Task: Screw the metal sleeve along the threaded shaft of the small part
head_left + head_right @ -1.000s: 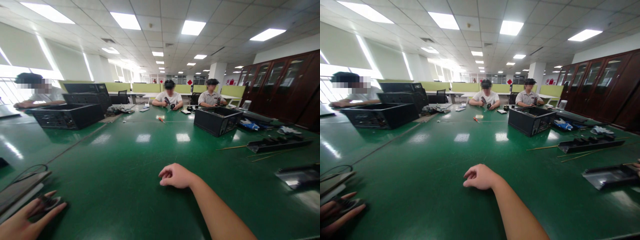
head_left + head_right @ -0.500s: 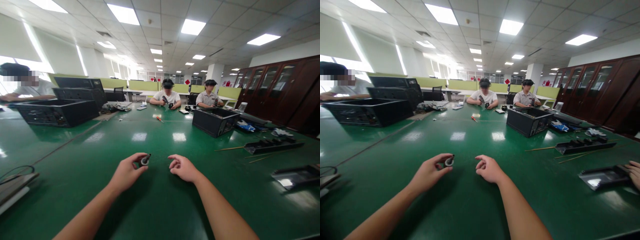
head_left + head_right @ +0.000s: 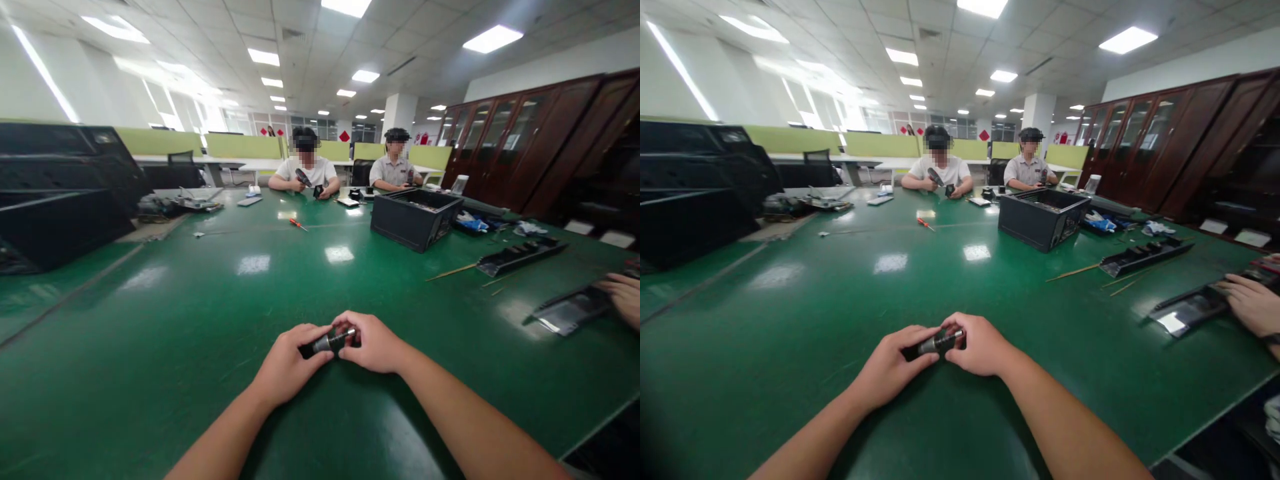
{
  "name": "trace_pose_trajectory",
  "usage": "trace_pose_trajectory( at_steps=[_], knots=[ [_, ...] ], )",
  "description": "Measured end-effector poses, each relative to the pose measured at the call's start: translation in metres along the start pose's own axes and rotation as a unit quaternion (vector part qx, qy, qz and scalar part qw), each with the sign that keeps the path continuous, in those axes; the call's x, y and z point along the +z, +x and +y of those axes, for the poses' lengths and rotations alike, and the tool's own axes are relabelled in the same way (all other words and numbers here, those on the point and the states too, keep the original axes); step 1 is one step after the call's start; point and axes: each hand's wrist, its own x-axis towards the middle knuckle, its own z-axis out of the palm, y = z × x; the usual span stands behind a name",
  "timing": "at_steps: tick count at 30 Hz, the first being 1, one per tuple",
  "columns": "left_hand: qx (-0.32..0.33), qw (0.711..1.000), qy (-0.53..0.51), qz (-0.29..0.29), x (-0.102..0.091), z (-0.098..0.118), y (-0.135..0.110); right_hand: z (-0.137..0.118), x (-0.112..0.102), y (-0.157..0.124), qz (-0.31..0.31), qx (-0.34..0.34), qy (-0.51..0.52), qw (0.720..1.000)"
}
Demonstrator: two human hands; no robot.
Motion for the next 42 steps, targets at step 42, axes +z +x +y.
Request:
trace_pose_trajectory(
  at_steps=[42],
  knots=[
    [-0.062,0.997,-0.036,0.028,0.002,0.006,0.001,-0.012,-0.005,-0.004,0.029,-0.031,-0.154,0.987]
  ],
)
